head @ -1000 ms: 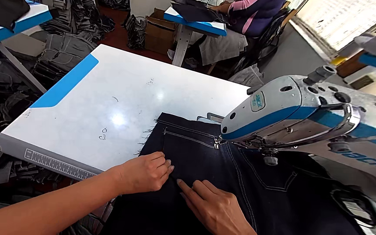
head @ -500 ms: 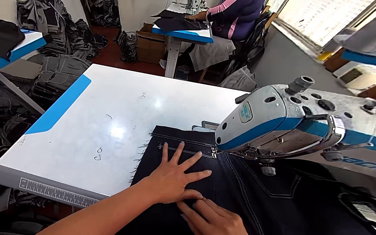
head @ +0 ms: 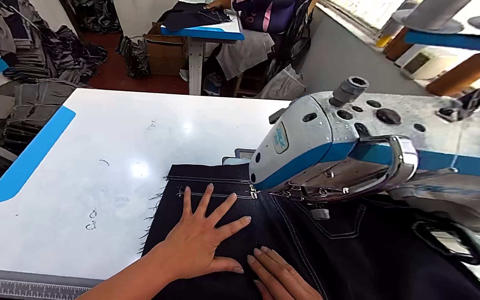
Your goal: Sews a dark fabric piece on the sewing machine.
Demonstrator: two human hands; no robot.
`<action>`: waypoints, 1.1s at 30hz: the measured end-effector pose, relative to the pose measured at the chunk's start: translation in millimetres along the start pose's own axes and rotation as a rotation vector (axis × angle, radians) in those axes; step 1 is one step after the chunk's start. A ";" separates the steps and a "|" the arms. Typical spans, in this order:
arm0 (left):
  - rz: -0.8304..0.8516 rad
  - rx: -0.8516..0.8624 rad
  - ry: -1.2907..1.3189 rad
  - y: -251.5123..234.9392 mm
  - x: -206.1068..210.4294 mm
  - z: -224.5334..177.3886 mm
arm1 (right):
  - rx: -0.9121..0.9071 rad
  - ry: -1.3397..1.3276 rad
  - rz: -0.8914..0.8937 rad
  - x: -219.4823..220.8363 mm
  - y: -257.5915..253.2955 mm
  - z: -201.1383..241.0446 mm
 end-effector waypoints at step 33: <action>-0.073 -0.114 -0.080 -35.3 -3.7 23.0 | -0.163 -0.060 0.061 -8.3 -38.4 -69.7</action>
Point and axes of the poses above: each hand's wrist, its own y-axis away from the middle knuckle, its own x-axis out of the palm, z = x × y, the point moved 3 cm from there along -y, towards the middle knuckle, and after that the axes turned 4 degrees about -z, right-handed, at the moved point
